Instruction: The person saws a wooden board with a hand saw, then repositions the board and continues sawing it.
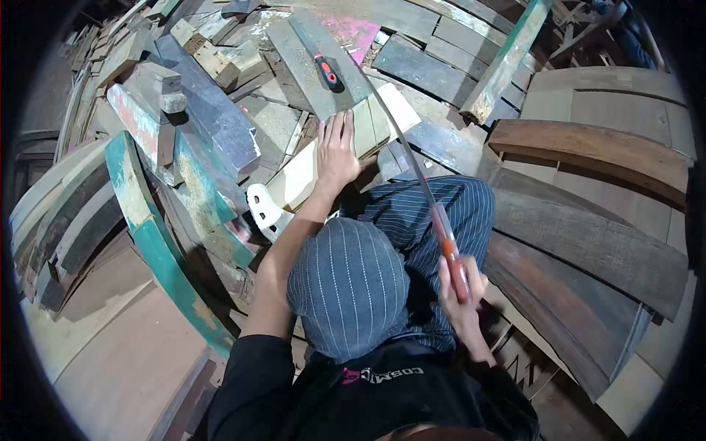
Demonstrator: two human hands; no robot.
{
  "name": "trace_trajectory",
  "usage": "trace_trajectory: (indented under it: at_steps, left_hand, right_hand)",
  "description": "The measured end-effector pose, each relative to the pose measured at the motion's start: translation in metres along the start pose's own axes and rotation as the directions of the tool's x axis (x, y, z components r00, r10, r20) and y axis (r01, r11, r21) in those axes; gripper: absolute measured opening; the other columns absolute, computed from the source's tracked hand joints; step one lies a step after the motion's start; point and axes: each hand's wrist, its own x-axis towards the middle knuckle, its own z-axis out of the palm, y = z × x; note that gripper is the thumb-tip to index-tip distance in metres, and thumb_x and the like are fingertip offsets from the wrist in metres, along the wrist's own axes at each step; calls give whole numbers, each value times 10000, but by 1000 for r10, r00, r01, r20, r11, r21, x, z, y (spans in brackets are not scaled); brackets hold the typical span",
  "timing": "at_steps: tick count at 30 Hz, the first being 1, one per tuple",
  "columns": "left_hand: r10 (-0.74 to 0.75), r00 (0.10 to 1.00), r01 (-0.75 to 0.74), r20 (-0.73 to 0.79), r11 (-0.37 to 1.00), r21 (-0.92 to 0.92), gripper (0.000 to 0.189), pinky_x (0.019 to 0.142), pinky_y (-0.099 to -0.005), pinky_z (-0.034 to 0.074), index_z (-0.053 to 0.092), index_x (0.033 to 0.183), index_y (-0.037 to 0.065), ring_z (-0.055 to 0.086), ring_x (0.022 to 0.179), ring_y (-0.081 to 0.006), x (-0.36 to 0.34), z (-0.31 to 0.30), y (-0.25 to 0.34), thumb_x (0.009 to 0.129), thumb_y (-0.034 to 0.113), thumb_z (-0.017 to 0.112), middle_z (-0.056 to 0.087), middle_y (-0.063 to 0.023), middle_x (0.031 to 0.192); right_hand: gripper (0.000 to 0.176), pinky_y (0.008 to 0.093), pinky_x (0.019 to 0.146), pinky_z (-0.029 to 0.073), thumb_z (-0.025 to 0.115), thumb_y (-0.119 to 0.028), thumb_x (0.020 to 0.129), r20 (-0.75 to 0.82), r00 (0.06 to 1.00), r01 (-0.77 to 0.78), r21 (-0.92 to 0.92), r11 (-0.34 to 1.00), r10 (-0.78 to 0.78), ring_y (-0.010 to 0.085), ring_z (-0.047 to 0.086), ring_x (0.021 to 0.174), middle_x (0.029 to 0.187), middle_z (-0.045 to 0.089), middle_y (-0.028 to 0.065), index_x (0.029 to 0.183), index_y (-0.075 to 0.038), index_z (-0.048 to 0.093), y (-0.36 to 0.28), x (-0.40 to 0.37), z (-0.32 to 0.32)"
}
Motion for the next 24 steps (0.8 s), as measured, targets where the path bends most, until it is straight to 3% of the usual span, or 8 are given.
trace_trajectory:
  at_steps: [2, 7, 12, 14, 16, 20, 24]
  left_hand:
    - [-1, 999, -1, -32, 999, -33, 1121, 1170, -542, 332, 439, 1468, -50, 477, 1344, -389, 0, 3, -3, 568, 399, 935, 523, -216, 1405]
    - [29, 999, -32, -40, 997, -70, 1132, 1149, -530, 353, 453, 1456, -57, 509, 1306, -393, 3, 2, -7, 526, 358, 948, 547, -229, 1366]
    - [11, 1000, -11, -28, 1000, -1, 1085, 1162, -532, 334, 460, 1451, -58, 504, 1314, -393, 1, -3, 2, 592, 408, 930, 543, -244, 1368]
    - [-7, 1000, 7, 14, 1000, 6, 1116, 1177, -533, 332, 433, 1487, -32, 491, 1342, -396, 1, -4, 3, 594, 406, 938, 522, -231, 1449]
    - [3, 1000, -3, 9, 1000, 17, 1113, 1180, -540, 319, 433, 1474, -49, 472, 1359, -388, 3, 2, 1, 598, 426, 928, 517, -238, 1434]
    - [39, 999, -40, 25, 998, 50, 1143, 1189, -548, 303, 407, 1486, -54, 457, 1373, -380, -3, 8, -6, 604, 464, 916, 505, -236, 1444]
    - [24, 999, -26, 47, 999, 38, 1145, 1177, -521, 320, 405, 1502, -37, 446, 1374, -408, -2, 8, -6, 603, 448, 923, 506, -239, 1459]
  right_hand:
    - [143, 353, 481, 506, 760, -70, 903, -9, 1000, 22, 146, 989, -21, 280, 683, 521, 666, 657, 147, 911, -7, 632, -1, 33, 31]
    - [188, 374, 482, 512, 760, -65, 903, -42, 984, 181, 219, 959, -176, 319, 712, 584, 698, 672, 184, 994, -2, 608, -19, 75, 73]
    - [190, 358, 491, 520, 767, -63, 897, 16, 998, 62, 241, 969, -67, 298, 722, 594, 710, 684, 178, 998, 12, 625, 1, 57, 53]
    - [192, 358, 494, 522, 771, -64, 894, 10, 999, 44, 258, 965, -48, 294, 723, 600, 708, 686, 172, 997, 15, 628, 9, 36, 44]
    - [236, 353, 503, 550, 812, -80, 851, -4, 986, 166, 149, 975, -167, 292, 711, 578, 745, 702, 164, 999, -1, 647, 21, 13, 28]
    - [236, 354, 566, 586, 822, -87, 833, 14, 994, 104, 103, 989, -106, 293, 734, 637, 783, 718, 160, 957, 16, 649, 27, -32, -24]
    - [230, 352, 552, 571, 797, -77, 853, 58, 985, 158, 73, 985, -162, 261, 733, 626, 784, 713, 164, 988, 40, 652, 29, -35, -43]
